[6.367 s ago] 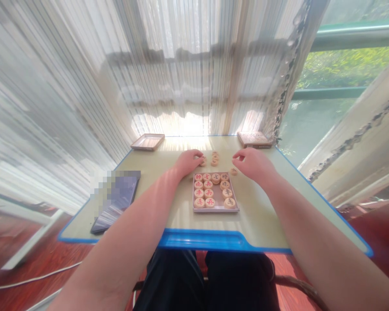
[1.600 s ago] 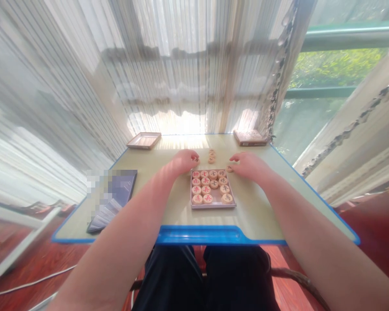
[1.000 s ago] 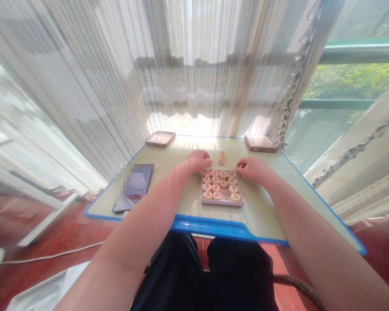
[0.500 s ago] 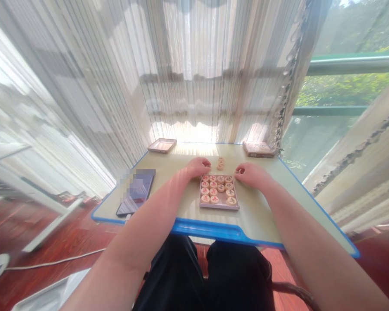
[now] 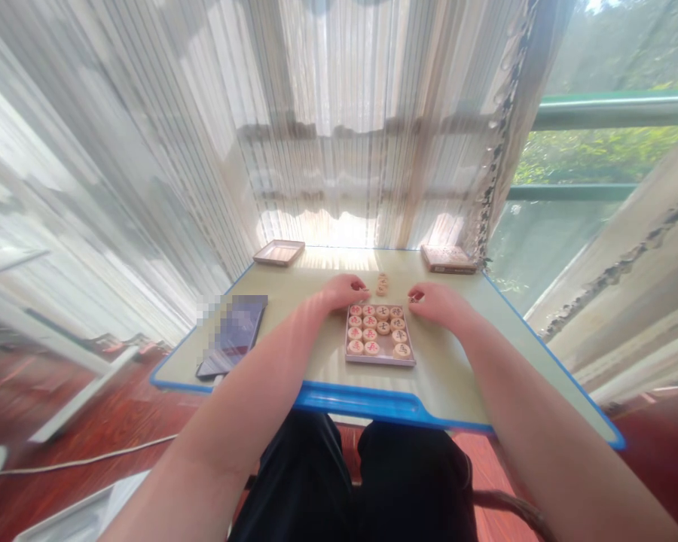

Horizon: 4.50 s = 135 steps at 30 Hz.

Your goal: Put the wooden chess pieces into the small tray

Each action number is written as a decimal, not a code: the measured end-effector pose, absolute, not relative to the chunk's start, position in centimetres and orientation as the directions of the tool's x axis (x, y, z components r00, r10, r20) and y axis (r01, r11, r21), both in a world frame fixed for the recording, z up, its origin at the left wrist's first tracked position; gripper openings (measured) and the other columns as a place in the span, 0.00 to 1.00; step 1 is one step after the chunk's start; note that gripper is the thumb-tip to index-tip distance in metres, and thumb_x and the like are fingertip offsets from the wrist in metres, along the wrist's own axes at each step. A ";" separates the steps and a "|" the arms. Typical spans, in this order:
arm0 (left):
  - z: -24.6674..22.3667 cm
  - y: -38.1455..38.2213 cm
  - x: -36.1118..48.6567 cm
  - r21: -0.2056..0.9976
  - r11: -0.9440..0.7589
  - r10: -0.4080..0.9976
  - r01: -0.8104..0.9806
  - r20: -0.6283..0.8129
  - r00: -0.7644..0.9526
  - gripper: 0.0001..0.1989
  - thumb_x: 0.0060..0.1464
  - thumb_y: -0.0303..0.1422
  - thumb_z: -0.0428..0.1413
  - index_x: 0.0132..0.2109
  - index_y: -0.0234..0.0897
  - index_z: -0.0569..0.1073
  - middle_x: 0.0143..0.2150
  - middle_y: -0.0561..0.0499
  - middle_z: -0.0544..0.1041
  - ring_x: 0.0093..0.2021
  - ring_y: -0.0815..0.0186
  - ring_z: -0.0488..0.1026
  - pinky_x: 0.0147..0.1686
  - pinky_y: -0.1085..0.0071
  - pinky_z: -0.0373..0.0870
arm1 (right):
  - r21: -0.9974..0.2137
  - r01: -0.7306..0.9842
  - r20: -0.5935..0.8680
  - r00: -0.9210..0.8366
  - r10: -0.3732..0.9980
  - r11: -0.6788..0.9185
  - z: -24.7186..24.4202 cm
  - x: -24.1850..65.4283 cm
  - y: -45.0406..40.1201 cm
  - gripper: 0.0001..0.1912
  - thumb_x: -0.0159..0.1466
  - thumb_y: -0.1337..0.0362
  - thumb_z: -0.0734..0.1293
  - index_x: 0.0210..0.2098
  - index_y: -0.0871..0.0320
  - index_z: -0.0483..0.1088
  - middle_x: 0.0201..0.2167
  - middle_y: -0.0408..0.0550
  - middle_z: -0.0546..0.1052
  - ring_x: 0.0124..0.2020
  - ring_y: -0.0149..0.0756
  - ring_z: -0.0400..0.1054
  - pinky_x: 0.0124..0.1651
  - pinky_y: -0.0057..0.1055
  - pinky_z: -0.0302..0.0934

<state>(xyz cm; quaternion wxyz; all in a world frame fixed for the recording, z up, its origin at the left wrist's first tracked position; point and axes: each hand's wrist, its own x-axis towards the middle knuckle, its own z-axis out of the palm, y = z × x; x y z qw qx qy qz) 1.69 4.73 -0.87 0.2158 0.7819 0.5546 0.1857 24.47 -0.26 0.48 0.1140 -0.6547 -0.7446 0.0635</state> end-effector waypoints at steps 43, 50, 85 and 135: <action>-0.6 4.9 2.3 0.447 -0.303 0.945 0.842 0.027 0.325 0.21 0.49 0.47 0.52 0.45 0.39 0.75 0.44 0.50 0.77 0.41 0.62 0.73 0.40 0.71 0.68 | -0.195 0.803 0.148 -0.543 0.826 0.563 2.6 20.6 -4.7 0.12 0.55 0.56 0.66 0.36 0.54 0.74 0.33 0.46 0.73 0.31 0.33 0.65 0.33 0.28 0.55; -0.7 4.9 2.2 0.451 -0.326 0.937 0.831 0.036 0.348 0.21 0.49 0.46 0.52 0.45 0.38 0.74 0.44 0.49 0.77 0.41 0.62 0.73 0.41 0.72 0.68 | -0.174 0.828 0.131 -0.517 0.846 0.533 2.7 20.4 -4.8 0.13 0.55 0.57 0.66 0.37 0.55 0.74 0.34 0.47 0.74 0.32 0.34 0.65 0.33 0.28 0.54; -0.6 5.1 1.9 0.550 -0.323 0.933 0.770 0.049 0.356 0.18 0.47 0.43 0.55 0.41 0.37 0.77 0.41 0.50 0.78 0.40 0.63 0.73 0.38 0.73 0.69 | -0.193 0.776 0.070 -0.599 0.797 0.600 3.4 19.6 -5.8 0.21 0.59 0.56 0.62 0.14 0.59 0.68 0.20 0.42 0.67 0.19 0.24 0.52 0.24 0.30 0.42; 2.9 0.9 3.2 0.977 -0.214 0.871 0.018 0.183 0.456 0.15 0.43 0.37 0.62 0.38 0.34 0.76 0.33 0.48 0.77 0.29 0.72 0.72 0.26 0.76 0.66 | -0.242 0.818 0.728 -0.202 0.655 0.521 1.5 20.9 -3.4 0.12 0.59 0.60 0.64 0.41 0.56 0.73 0.23 0.44 0.69 0.28 0.34 0.63 0.34 0.30 0.55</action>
